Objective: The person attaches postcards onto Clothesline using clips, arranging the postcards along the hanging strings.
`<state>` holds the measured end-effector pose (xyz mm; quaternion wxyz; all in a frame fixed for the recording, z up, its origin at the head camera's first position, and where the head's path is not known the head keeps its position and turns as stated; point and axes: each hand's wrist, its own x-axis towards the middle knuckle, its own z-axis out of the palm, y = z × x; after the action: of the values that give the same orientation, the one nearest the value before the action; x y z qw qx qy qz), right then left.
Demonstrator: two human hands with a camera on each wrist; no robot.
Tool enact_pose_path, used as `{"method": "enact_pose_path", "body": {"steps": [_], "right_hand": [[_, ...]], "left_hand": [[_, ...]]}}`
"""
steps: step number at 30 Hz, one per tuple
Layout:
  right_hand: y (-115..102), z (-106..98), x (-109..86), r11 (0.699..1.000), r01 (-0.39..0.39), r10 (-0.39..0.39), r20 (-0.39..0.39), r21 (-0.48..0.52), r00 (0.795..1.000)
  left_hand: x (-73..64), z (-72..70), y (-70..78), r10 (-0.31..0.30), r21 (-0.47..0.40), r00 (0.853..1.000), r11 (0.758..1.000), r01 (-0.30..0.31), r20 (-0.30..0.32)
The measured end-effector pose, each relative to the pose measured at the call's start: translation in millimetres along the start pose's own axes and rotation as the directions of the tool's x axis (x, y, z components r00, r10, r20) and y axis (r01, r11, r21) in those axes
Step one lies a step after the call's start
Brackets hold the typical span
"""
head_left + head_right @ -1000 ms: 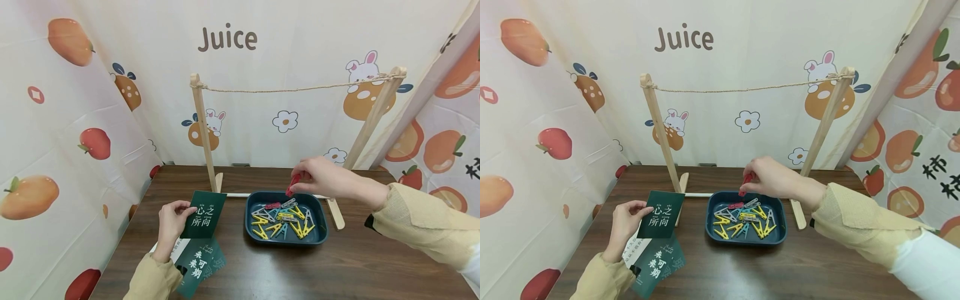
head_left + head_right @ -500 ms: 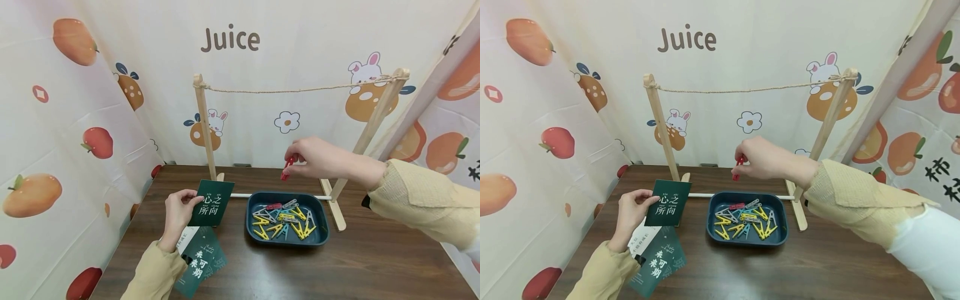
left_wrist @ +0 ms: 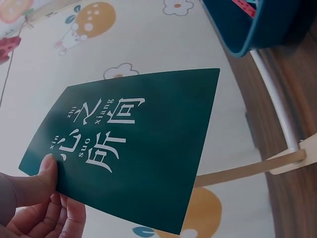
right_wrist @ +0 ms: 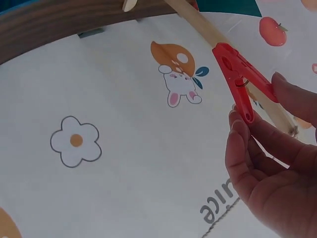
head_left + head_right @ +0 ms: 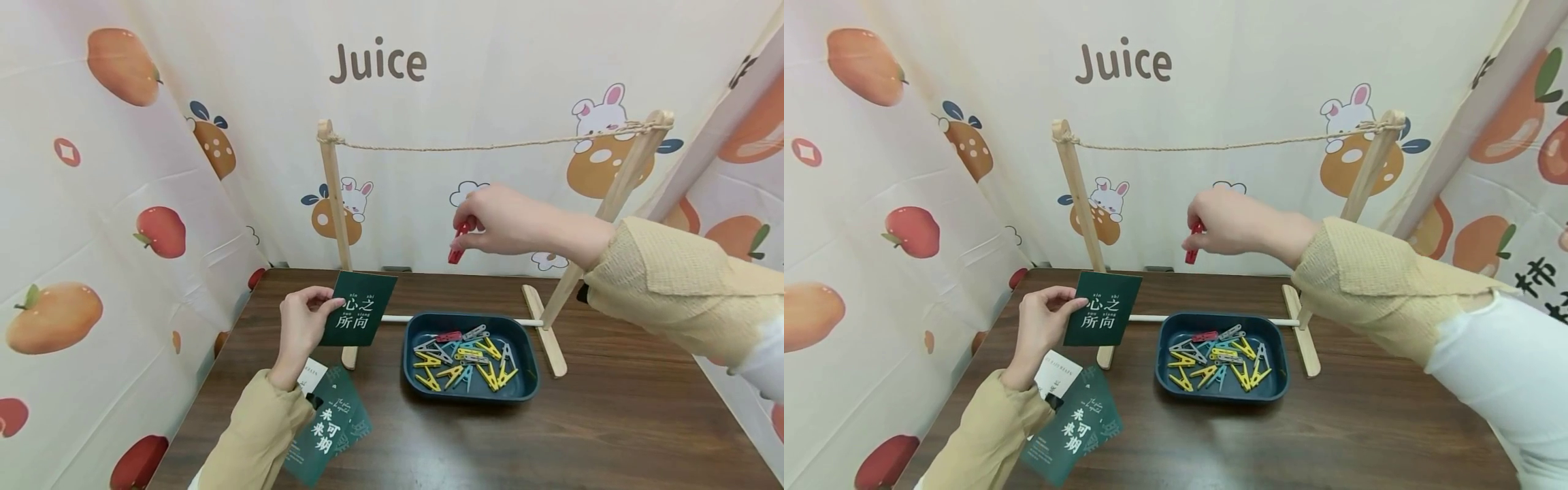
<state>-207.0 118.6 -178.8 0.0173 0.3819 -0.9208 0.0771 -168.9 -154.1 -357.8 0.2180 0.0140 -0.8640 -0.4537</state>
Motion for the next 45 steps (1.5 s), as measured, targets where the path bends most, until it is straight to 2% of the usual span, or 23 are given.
{"method": "enact_pose_path", "body": {"steps": [10,19,27,36,45], "right_hand": [[-4.6,-16.6,19.3,0.999,-0.033,0.034,0.033,-0.042,0.999],[-14.1,-29.4,36.1,0.998,-0.002,0.004,0.030,-0.071,1.000],[-22.5,-43.3,50.9,0.997,-0.046,0.050,0.068,-0.057,0.996],[-24.9,-58.9,65.7,0.995,-0.079,0.081,0.023,-0.062,0.996],[-26.2,-64.4,76.2,0.994,-0.077,0.076,-0.009,-0.073,0.997]], "left_hand": [[11.9,1.4,15.2,0.010,-0.049,1.000,0.999,-0.011,-0.006],[20.3,4.5,20.9,0.015,-0.085,1.000,0.996,-0.015,0.000],[26.1,6.0,24.6,0.026,-0.089,1.000,0.996,-0.027,-0.014],[36.1,7.6,32.9,0.024,-0.112,1.000,0.993,-0.025,-0.010],[48.5,5.9,42.5,0.037,-0.127,0.999,0.991,-0.036,0.002]]}}
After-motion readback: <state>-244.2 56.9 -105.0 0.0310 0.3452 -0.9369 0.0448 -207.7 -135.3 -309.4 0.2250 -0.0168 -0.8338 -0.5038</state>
